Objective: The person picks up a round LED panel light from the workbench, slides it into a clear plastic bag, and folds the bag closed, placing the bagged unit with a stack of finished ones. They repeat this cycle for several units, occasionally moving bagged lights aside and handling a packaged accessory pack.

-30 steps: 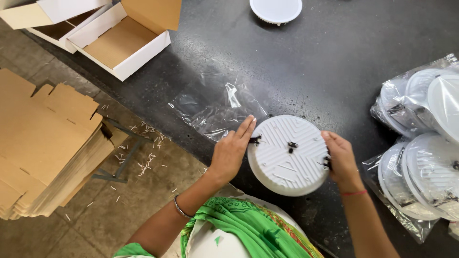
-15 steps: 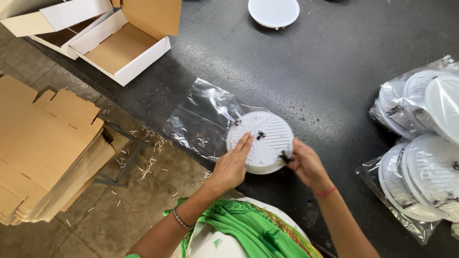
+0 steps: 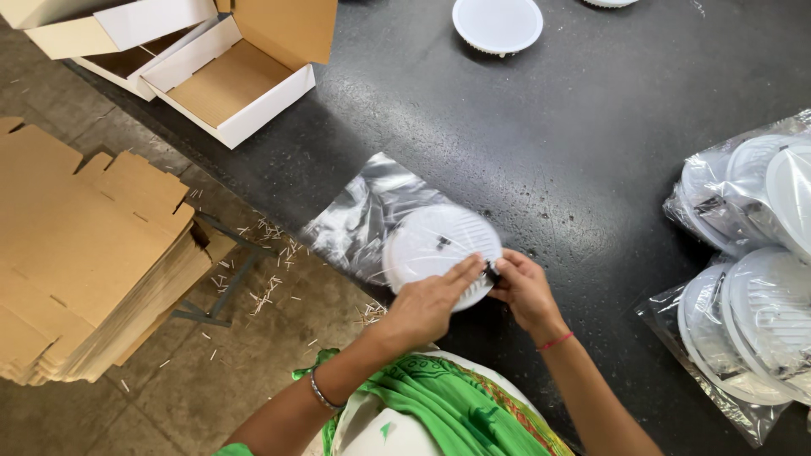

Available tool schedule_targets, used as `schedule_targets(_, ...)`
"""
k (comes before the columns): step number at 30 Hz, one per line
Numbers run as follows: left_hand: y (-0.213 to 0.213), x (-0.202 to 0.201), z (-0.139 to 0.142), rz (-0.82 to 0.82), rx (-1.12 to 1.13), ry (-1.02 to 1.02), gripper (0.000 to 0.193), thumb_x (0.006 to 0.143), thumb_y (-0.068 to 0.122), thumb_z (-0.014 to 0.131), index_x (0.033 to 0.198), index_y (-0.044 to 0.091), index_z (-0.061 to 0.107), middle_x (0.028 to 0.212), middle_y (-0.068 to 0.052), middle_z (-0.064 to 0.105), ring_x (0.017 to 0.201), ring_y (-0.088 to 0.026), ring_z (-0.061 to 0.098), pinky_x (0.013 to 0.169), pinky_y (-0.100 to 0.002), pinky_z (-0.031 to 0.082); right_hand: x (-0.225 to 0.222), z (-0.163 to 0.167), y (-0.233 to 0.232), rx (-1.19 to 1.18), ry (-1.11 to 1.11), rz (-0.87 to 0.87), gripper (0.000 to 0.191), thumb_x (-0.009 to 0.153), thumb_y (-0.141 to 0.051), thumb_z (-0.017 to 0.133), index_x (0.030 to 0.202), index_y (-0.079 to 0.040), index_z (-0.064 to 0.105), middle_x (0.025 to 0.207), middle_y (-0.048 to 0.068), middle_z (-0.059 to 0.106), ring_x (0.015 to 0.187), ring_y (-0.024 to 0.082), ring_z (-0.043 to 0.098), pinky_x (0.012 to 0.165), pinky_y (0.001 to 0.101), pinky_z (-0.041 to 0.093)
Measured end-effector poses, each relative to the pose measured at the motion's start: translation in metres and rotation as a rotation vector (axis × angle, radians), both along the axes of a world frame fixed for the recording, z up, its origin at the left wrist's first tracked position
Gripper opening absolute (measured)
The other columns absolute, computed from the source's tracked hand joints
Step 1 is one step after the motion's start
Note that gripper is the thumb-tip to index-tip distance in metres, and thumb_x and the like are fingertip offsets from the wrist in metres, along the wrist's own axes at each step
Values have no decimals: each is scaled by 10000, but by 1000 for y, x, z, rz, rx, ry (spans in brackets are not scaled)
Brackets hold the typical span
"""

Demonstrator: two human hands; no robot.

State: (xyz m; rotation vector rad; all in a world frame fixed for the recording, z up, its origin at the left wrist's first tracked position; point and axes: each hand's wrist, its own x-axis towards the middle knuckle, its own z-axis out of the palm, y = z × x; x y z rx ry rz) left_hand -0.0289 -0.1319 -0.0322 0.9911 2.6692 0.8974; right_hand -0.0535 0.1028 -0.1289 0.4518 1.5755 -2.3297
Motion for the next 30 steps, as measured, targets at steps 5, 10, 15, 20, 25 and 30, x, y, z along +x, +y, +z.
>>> schedule_targets(5,16,4,4,-141,140,184,866,780,-101,532,1596,136,368,1665,-14,384,851,-271,657,796,-383,579,17,0,21,36,100,-318,257,1027,-106,512,1248,-8,602,1021,58,701,832,105,676,767,335,640)
schedule_targets(10,33,12,14,-371,107,141,881,757,-117,573,1578,153,402,1653,5,408,750,-250,614,741,-362,570,30,6,26,6,170,-364,274,1055,-97,512,1276,54,573,1044,102,693,833,152,685,727,317,617)
schedule_targets(15,10,15,30,-434,142,204,841,802,-90,615,1582,176,446,1628,36,464,802,-194,649,791,-315,584,12,0,7,-17,157,-377,322,1023,-87,506,1323,26,540,1107,95,703,897,160,711,736,309,622)
schedule_targets(20,-39,-9,28,-162,248,57,839,825,65,702,1583,148,352,1648,-50,358,1265,-257,591,976,-389,516,-6,-12,10,76,57,-385,329,1029,-97,524,1342,-4,563,1094,93,697,892,166,706,755,336,633)
schedule_targets(25,-23,-44,-16,-61,-42,332,1025,685,314,832,1560,177,316,1637,-45,294,1421,-293,412,1187,-461,247,-14,-14,19,132,23,-350,351,1011,-113,533,1354,-47,568,1100,75,705,889,157,705,743,312,616)
schedule_targets(30,25,-63,-52,-180,138,732,564,902,167,731,1448,188,592,1581,-9,500,1452,-203,469,1233,-428,272,-11,-6,15,119,60,-290,347,1005,-134,560,1338,-37,558,1115,70,713,922,151,707,764,300,614)
